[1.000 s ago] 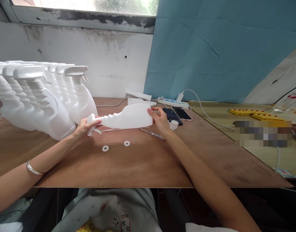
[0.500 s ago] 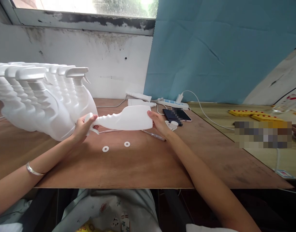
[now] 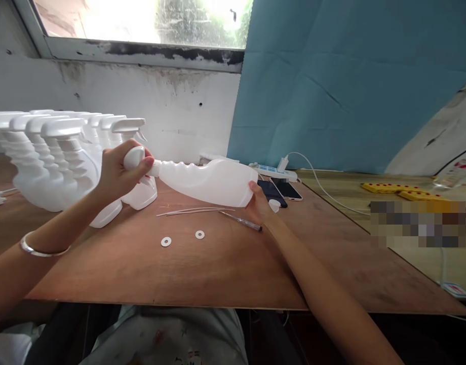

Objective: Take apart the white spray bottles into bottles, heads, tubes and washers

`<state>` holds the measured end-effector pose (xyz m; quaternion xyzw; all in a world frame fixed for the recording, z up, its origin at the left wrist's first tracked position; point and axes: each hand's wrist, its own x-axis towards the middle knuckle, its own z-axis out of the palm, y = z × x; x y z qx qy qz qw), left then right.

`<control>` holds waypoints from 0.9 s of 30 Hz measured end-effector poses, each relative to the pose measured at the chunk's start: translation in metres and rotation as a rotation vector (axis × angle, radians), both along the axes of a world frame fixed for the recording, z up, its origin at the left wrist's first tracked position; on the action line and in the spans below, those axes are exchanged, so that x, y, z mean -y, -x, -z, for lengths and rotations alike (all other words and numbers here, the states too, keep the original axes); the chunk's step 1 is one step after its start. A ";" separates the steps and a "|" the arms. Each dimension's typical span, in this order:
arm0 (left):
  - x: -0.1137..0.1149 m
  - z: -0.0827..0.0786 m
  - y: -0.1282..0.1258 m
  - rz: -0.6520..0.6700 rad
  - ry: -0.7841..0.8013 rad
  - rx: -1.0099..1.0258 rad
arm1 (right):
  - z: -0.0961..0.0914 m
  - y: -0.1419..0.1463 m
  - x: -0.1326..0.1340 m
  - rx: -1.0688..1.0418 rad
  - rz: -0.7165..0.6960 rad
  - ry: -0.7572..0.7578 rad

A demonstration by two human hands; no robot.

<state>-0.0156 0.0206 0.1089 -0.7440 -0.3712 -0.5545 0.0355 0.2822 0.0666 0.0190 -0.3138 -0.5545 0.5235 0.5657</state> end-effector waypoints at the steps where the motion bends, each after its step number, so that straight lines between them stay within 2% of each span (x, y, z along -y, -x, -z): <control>1: -0.002 -0.002 0.001 0.008 0.009 0.020 | 0.001 -0.001 0.000 0.006 0.006 -0.005; 8: -0.002 0.000 0.007 0.056 0.209 0.205 | 0.002 0.005 0.006 0.054 0.037 -0.044; 11: -0.002 0.005 0.000 0.021 0.168 0.346 | 0.001 0.012 0.009 0.074 0.098 -0.094; 13: -0.005 0.006 -0.006 0.012 0.153 0.559 | 0.001 0.017 0.014 0.110 0.190 -0.191; 16: -0.012 -0.001 -0.014 0.053 0.232 0.896 | 0.005 0.026 0.026 0.294 0.340 -0.516; 19: -0.011 -0.015 -0.022 0.154 0.283 1.039 | 0.013 0.040 0.042 0.449 0.323 -0.898; 21: -0.004 -0.024 -0.028 0.308 0.317 1.062 | 0.021 0.050 0.050 0.478 0.275 -1.163; 23: 0.004 -0.028 -0.038 0.419 0.356 1.024 | 0.029 0.059 0.055 0.501 0.245 -1.323; 27: 0.019 -0.025 -0.060 0.423 0.429 0.865 | 0.042 0.068 0.059 0.587 0.272 -1.568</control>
